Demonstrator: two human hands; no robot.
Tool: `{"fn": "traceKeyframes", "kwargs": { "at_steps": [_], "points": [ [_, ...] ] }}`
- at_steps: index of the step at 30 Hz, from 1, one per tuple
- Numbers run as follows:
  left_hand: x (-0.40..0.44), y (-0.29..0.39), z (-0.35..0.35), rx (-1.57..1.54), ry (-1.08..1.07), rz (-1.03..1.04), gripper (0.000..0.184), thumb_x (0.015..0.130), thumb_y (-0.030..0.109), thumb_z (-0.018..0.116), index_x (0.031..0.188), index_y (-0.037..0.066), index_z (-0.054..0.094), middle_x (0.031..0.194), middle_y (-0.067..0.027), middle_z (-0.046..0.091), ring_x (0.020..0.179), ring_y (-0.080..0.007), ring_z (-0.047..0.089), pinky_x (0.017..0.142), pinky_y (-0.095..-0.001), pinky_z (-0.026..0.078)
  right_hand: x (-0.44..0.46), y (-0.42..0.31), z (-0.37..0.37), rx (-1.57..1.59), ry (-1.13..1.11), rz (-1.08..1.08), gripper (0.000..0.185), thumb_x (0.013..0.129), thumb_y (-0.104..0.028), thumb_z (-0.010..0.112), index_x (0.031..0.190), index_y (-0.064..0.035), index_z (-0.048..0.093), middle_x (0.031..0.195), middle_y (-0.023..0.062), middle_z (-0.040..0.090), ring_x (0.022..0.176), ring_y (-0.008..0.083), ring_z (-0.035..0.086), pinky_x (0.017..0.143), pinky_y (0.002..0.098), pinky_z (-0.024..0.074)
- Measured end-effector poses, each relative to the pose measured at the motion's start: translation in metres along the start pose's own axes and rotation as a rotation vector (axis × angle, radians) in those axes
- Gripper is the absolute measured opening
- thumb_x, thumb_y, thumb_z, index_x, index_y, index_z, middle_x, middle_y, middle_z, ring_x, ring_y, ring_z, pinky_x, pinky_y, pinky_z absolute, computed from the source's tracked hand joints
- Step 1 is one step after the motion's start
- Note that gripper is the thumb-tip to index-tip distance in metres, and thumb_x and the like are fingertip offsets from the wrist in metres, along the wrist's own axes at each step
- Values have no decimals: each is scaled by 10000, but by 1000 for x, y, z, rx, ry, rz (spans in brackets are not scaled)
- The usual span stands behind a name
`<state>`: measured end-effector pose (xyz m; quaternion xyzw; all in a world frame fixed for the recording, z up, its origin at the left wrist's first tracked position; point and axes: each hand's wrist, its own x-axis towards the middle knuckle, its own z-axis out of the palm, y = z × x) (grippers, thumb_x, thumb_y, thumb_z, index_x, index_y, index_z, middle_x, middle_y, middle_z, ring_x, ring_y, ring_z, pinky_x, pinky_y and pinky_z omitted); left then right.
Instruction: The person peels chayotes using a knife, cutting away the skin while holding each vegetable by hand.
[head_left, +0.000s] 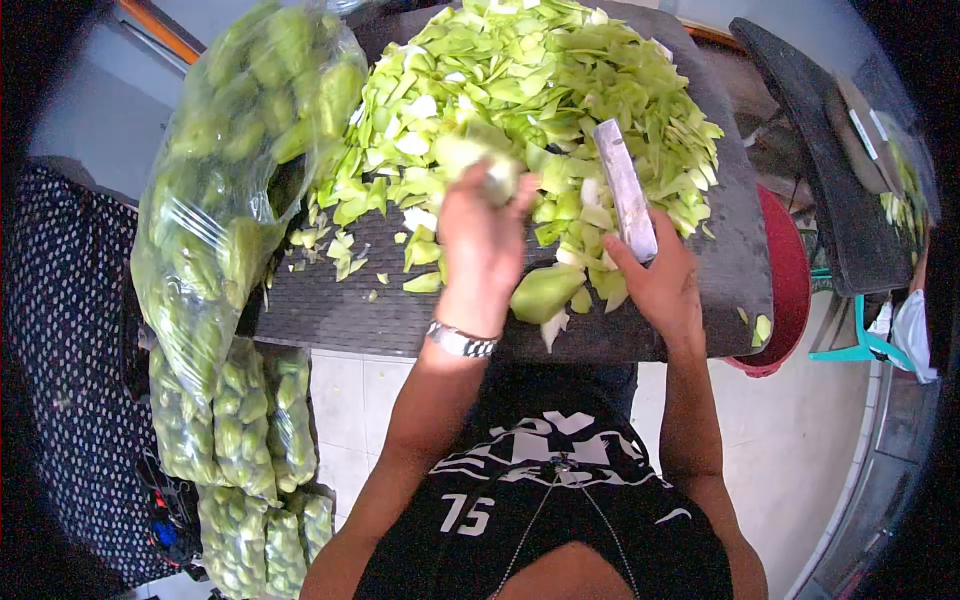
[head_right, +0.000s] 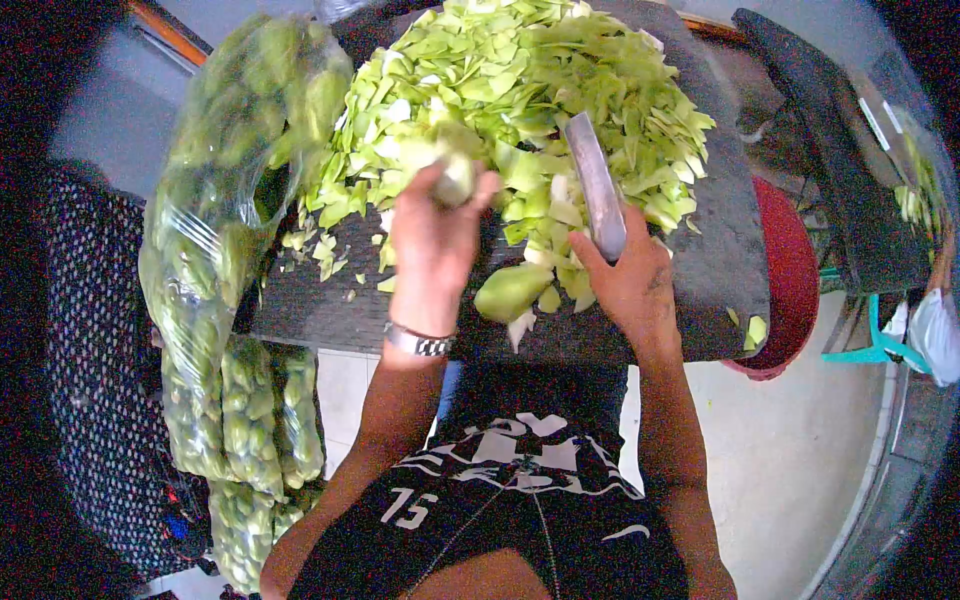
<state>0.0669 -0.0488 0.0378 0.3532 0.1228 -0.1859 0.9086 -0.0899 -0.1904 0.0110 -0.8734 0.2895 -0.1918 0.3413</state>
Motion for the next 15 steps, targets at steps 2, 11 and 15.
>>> {"fn": "traceKeyframes", "kwargs": {
  "at_steps": [2,11,15],
  "points": [
    [-7,-36,7,124,-402,-81,172,1005,112,565,1110,-11,622,1068,-146,669,1002,-295,637,980,-475,539,1,-8,-7,87,-88,88,612,893,-342,765,1356,-13,536,1115,263,692,1045,412,680,895,473,523],
    [-54,-83,82,390,-907,-516,262,1004,189,645,1145,-32,658,1012,-123,728,877,-217,717,800,-303,583,-4,45,10,-126,6,-263,491,912,-241,674,1349,-52,555,1255,257,643,1194,433,595,1017,529,453],
    [-47,-37,44,771,-895,-23,268,1000,221,657,1113,-20,679,997,-109,736,859,-187,711,788,-280,557,-1,28,2,25,15,-147,413,930,-216,682,1287,-36,576,1101,248,705,1046,441,665,901,490,518]
  ]
}}
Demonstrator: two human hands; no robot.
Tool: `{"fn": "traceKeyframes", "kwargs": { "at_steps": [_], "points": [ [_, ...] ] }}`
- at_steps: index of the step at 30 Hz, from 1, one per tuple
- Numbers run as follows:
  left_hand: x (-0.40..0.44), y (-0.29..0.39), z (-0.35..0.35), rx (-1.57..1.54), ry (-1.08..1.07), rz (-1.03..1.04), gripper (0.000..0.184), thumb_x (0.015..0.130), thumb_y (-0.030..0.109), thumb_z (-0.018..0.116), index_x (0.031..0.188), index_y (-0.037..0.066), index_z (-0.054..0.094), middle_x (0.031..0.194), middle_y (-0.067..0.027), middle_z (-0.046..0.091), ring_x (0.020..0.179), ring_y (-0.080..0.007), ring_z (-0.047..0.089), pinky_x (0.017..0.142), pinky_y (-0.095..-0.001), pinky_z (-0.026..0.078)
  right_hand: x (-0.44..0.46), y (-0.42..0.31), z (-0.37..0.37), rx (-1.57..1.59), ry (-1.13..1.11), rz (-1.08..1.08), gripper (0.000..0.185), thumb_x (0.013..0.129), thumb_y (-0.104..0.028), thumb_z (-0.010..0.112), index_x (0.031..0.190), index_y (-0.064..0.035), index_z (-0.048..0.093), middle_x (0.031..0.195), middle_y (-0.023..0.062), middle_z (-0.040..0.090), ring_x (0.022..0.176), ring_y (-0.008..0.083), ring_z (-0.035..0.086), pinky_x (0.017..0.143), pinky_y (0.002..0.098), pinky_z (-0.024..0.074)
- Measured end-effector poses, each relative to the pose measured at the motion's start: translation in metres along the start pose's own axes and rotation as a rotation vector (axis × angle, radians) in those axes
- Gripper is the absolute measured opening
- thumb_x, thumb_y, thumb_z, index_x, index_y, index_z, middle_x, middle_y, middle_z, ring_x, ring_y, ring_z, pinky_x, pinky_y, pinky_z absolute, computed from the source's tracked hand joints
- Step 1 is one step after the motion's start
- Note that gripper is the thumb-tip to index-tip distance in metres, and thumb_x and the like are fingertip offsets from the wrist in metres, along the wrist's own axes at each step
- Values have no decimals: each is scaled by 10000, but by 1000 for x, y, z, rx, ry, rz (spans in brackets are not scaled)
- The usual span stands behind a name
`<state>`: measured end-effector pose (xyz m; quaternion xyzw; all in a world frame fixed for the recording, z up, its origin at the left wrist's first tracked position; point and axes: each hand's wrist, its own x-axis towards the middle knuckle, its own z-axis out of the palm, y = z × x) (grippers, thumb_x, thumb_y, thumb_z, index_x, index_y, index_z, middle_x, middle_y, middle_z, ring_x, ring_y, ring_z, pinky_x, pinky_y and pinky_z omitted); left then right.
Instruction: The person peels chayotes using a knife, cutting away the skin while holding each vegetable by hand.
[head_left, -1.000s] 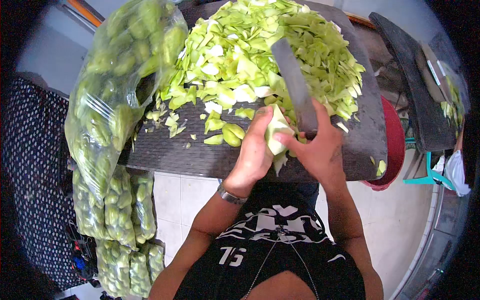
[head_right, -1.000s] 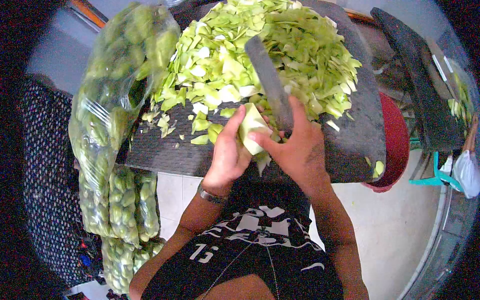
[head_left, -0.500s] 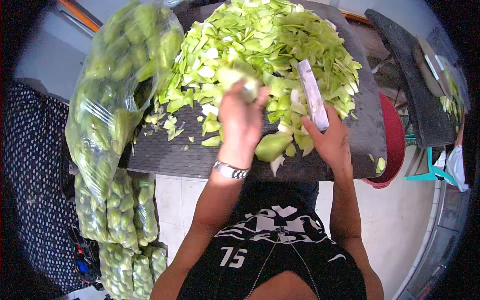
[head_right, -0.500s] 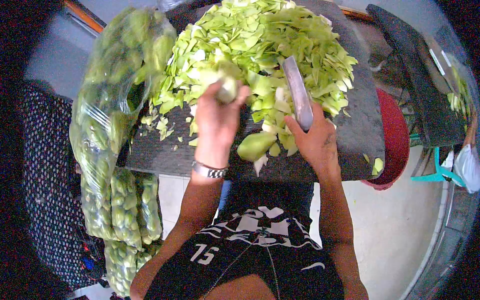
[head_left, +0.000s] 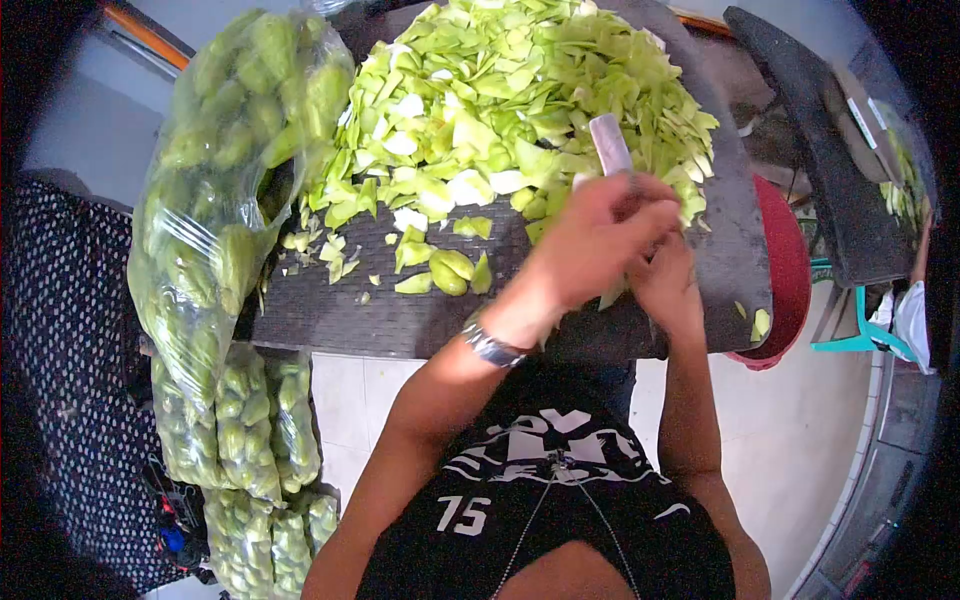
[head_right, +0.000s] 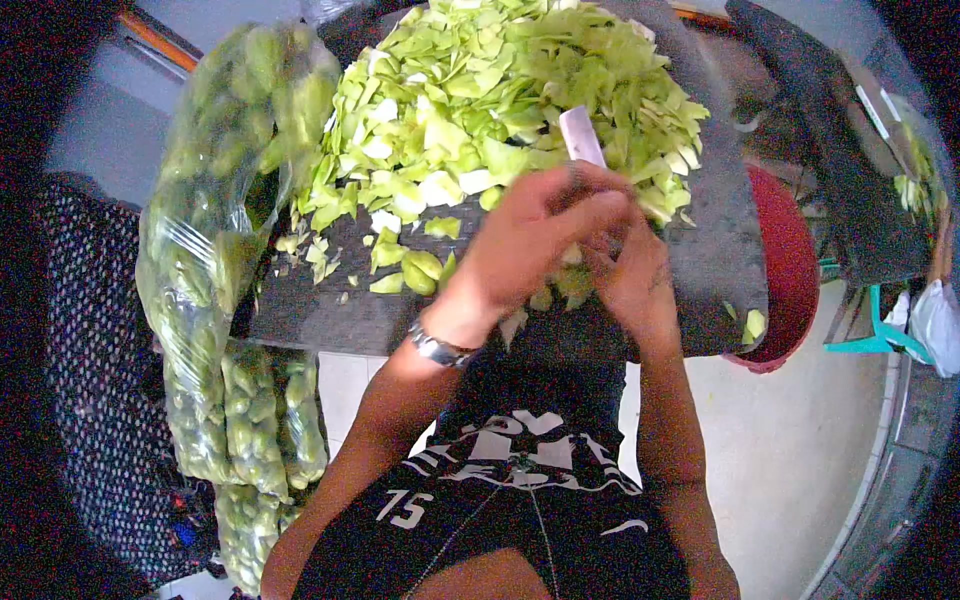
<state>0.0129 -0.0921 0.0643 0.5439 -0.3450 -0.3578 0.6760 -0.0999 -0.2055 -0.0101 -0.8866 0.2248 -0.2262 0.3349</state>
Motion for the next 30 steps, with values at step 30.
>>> {"fn": "traceKeyframes", "kwargs": {
  "at_steps": [30],
  "points": [
    [-53,-25,-95,-1020,690,-53,148,1006,115,503,1075,-2,561,1022,-165,649,991,-310,633,932,-453,535,-23,-82,-30,151,-347,-251,513,980,-150,620,1485,-185,538,866,165,575,825,351,638,739,452,526]
  ]
}}
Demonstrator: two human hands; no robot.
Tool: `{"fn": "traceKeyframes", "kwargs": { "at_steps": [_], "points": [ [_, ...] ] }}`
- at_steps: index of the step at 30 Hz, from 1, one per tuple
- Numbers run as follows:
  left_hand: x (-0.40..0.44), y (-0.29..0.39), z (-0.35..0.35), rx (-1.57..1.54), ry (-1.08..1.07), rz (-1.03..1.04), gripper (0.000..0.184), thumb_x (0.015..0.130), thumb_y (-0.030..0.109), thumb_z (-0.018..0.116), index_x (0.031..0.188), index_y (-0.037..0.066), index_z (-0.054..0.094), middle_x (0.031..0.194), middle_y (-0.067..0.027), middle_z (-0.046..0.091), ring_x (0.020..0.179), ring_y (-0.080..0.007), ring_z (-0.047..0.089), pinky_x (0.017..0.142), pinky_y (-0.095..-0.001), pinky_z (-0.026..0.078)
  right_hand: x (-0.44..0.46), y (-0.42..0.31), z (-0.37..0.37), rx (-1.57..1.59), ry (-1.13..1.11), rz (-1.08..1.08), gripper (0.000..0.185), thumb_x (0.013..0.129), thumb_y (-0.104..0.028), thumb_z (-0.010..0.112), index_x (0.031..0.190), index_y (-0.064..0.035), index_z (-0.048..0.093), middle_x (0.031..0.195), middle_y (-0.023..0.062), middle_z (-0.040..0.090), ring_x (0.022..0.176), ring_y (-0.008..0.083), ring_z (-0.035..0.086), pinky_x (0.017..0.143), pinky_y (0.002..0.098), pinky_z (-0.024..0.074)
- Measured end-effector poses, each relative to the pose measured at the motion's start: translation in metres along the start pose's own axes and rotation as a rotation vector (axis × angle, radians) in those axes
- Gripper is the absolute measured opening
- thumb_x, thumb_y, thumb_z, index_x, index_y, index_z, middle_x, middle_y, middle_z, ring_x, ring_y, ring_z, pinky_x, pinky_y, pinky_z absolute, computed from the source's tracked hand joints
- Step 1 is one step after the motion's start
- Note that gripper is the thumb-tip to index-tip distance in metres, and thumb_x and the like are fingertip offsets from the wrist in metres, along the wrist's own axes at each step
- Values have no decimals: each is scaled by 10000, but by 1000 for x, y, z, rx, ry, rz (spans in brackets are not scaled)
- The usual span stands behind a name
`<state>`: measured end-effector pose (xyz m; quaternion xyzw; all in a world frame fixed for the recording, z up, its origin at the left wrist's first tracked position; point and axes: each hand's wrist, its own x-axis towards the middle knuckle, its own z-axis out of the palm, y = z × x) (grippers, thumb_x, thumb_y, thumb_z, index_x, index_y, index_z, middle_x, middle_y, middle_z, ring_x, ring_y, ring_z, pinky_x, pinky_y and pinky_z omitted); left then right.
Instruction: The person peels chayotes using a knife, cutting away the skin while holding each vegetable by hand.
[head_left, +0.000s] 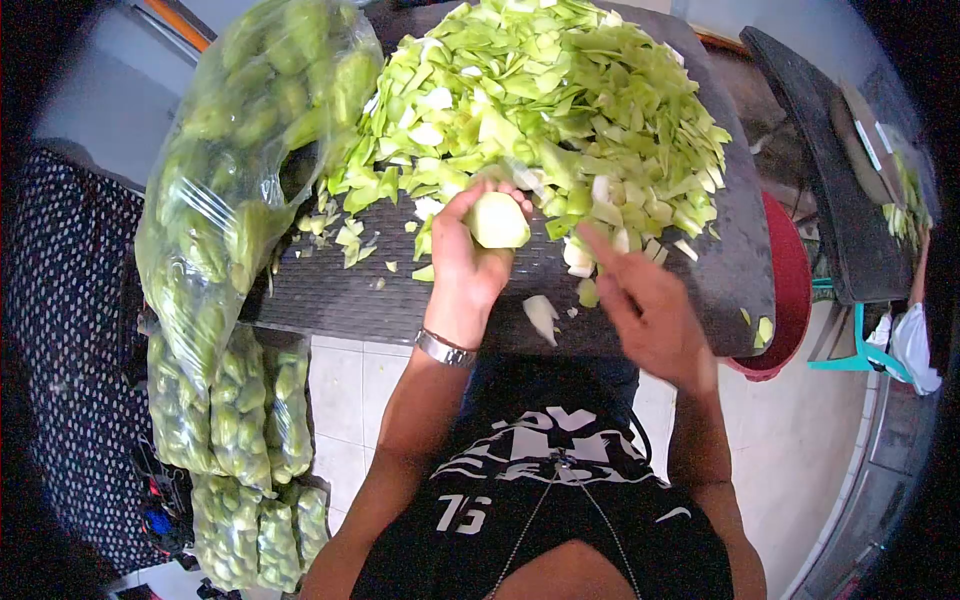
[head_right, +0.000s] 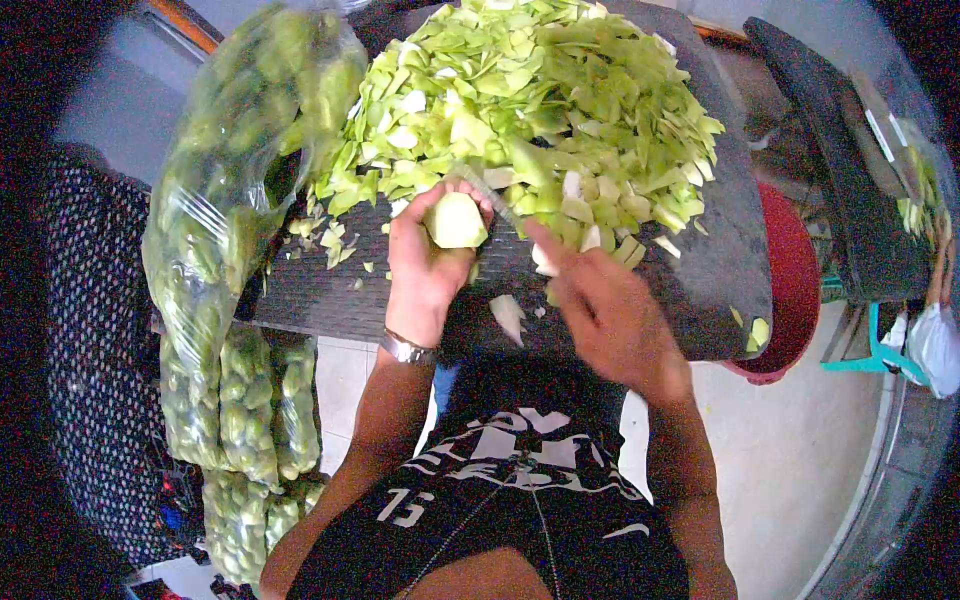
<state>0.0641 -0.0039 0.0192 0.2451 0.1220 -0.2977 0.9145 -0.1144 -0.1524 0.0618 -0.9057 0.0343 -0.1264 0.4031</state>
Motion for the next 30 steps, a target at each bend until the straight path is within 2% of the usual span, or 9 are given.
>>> {"fn": "traceKeyframes", "kwargs": {
  "at_steps": [1,2,5,9,19,22,25,28,30],
  "points": [
    [4,-1,-2,-92,62,14,153,1004,119,507,1070,-4,568,1032,-173,644,1022,-327,620,964,-467,518,-1,-7,5,-52,-3,-21,503,974,-160,640,1469,-197,560,900,164,585,820,330,638,744,428,533],
    [4,-2,-13,-129,-119,-8,186,1026,165,505,1046,-5,576,1037,-162,639,1046,-338,604,995,-490,503,-3,-13,9,-103,-8,-39,492,969,-170,660,1453,-208,582,934,163,595,814,310,638,750,405,540],
    [15,-10,-34,-381,-314,-167,224,1046,204,497,1016,3,589,1053,-158,635,1038,-343,596,998,-493,506,-7,-17,21,-170,3,-65,502,918,-287,731,1409,-285,628,1006,140,577,802,303,639,730,387,558],
    [9,-24,-26,-296,-214,-100,237,1050,215,508,979,9,602,1021,-159,640,1033,-336,594,991,-474,524,-4,-13,26,-268,44,-137,483,908,-320,734,1383,-304,648,1045,143,577,789,292,645,703,397,566],
    [3,-30,-20,-180,-159,-61,181,1028,194,556,973,30,612,985,-130,663,945,-300,638,891,-428,570,-3,-6,30,-347,94,-178,505,863,-317,770,1357,-324,666,1043,115,593,787,275,658,677,377,569],
    [0,-25,-20,-171,-108,-98,193,1028,194,555,974,17,608,992,-138,663,944,-303,640,895,-429,569,-6,-4,25,-355,66,-55,499,892,-389,729,1378,-399,617,1087,151,602,900,330,694,708,426,597],
    [-5,-25,-17,-218,-147,-116,223,1033,206,547,985,-3,609,990,-149,664,945,-305,642,897,-433,569,-7,-2,20,-381,99,-96,536,854,-367,772,1369,-390,626,1062,149,611,891,322,697,692,420,598],
    [-5,-28,-18,-220,-146,-154,219,1036,195,532,991,-2,617,991,-150,667,948,-299,644,905,-443,566,-9,-5,18,-429,141,-111,517,823,-280,810,1324,-324,688,1039,108,603,795,264,671,658,383,567],
    [-9,-25,-8,-56,-12,-36,219,1045,189,512,996,4,618,1000,-146,667,946,-295,644,899,-443,562,-16,-2,14,-481,102,-36,509,872,-254,779,1358,-338,651,1067,137,627,858,310,696,705,405,588]
  ]
}}
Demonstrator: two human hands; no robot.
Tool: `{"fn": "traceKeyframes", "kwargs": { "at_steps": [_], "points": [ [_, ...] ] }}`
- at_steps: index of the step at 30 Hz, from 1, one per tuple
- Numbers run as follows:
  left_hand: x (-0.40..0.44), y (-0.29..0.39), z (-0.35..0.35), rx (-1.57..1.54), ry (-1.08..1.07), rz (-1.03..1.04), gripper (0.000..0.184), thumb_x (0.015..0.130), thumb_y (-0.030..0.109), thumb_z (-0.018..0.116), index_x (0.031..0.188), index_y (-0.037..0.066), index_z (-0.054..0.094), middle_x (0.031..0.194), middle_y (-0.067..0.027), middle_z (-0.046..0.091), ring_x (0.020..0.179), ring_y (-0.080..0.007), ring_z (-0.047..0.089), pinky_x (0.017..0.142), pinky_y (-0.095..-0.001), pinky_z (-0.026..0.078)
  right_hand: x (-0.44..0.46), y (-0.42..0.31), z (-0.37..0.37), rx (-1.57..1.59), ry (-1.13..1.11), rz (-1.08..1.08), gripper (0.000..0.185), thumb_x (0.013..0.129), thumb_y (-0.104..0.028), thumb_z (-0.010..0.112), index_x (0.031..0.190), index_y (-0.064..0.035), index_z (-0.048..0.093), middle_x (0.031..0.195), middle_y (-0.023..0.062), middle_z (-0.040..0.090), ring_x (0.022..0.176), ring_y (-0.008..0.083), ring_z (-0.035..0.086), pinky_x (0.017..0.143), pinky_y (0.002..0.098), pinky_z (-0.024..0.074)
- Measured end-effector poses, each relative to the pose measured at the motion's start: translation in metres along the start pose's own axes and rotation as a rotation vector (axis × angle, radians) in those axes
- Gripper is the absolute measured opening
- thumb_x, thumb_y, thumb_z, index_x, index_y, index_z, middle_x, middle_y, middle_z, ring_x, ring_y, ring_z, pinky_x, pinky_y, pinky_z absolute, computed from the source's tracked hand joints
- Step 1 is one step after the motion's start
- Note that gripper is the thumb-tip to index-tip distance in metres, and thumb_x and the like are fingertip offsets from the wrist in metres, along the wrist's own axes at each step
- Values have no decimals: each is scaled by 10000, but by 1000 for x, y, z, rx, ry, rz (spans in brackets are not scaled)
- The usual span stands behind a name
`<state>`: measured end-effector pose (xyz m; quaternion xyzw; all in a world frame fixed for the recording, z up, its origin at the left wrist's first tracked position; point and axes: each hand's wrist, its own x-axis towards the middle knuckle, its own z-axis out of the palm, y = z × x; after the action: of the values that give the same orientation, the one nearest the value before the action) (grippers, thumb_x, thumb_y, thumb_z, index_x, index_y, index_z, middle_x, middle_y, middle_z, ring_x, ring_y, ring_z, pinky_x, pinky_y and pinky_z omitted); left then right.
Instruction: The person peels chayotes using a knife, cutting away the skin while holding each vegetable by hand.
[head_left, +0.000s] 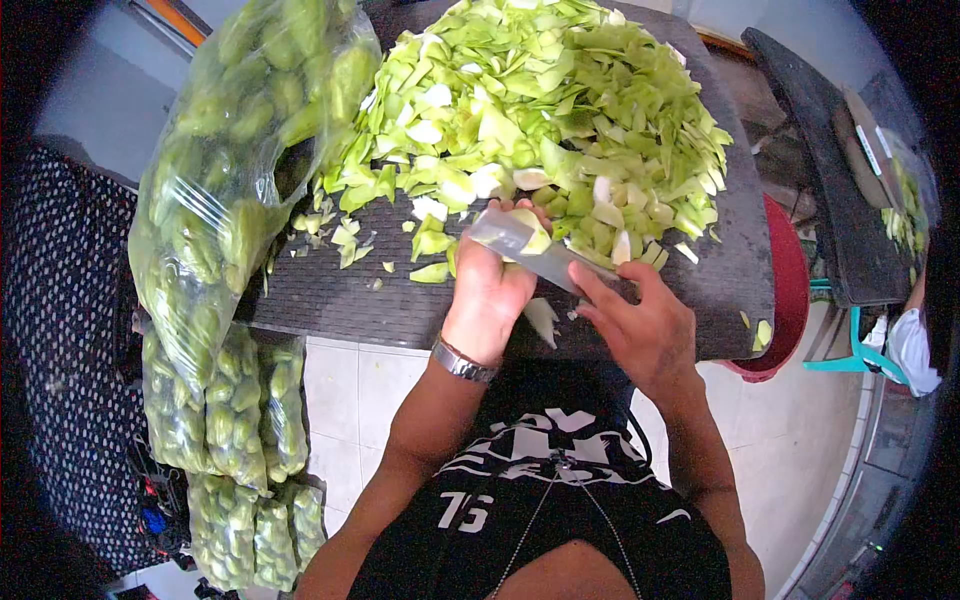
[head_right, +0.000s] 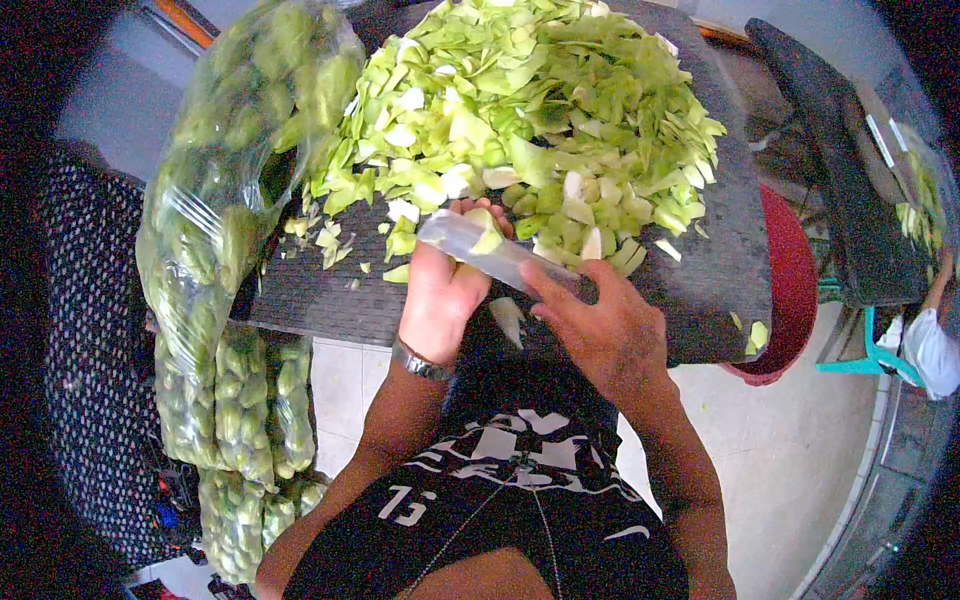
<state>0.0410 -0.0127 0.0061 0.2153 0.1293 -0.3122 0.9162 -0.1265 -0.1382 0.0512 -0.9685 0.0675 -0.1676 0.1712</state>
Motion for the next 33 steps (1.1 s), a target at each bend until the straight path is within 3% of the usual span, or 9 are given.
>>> {"fn": "traceKeyframes", "kwargs": {
  "at_steps": [2,3,6,8,11,13,16,19,33],
  "points": [
    [17,10,-11,32,213,63,222,1066,190,465,1050,10,595,1002,-132,658,920,-287,640,878,-436,553,-5,13,-3,-25,22,102,494,914,-217,743,1385,-318,628,1082,159,652,880,331,710,718,410,597],
    [12,20,-14,11,71,51,230,1079,191,427,1113,6,559,987,-130,639,911,-282,630,860,-428,543,-7,25,-4,-24,75,173,483,933,-192,722,1395,-291,624,1082,167,665,870,330,712,708,404,595],
    [4,34,-1,-20,110,36,288,1082,252,403,1123,1,537,990,-143,611,958,-298,602,880,-447,521,-6,39,-10,173,137,272,445,976,-143,657,1416,-195,609,1019,187,702,775,293,715,644,379,582],
    [0,33,5,-92,-18,-51,353,1083,309,374,1114,0,540,999,-146,612,955,-301,596,881,-456,514,-3,32,-17,449,-8,486,477,1015,-98,561,1489,-90,511,851,165,736,611,200,687,560,331,550],
    [-1,26,12,-13,-124,-75,459,1080,389,315,1054,7,569,992,-153,619,928,-300,593,883,-454,506,7,6,-19,872,-165,631,569,1015,-88,545,1564,-142,405,787,114,733,516,147,641,532,310,539],
    [4,24,3,41,-281,-81,467,1080,387,315,1025,10,584,982,-157,627,915,-307,596,883,-447,508,9,-1,-23,935,-307,575,655,1012,-96,547,1612,-199,307,775,106,735,493,138,629,516,297,535],
    [5,22,11,109,-83,-1,538,1078,441,302,944,20,608,882,-137,654,867,-293,642,853,-417,530,5,-4,-24,865,-449,471,657,1003,-103,563,1606,-219,331,760,123,732,504,145,643,539,311,550],
    [0,23,24,156,29,52,574,1077,454,296,888,20,621,840,-131,662,854,-282,658,845,-402,534,-1,-3,-17,836,-428,409,645,1004,-36,554,1599,-189,359,730,91,710,476,99,569,476,256,489],
    [9,17,19,423,66,146,494,1053,428,453,871,16,656,809,-120,692,765,-259,692,770,-378,566,-14,-7,0,760,-278,361,612,1000,-43,549,1577,-180,402,715,109,687,534,137,652,552,305,551]
  ]
}}
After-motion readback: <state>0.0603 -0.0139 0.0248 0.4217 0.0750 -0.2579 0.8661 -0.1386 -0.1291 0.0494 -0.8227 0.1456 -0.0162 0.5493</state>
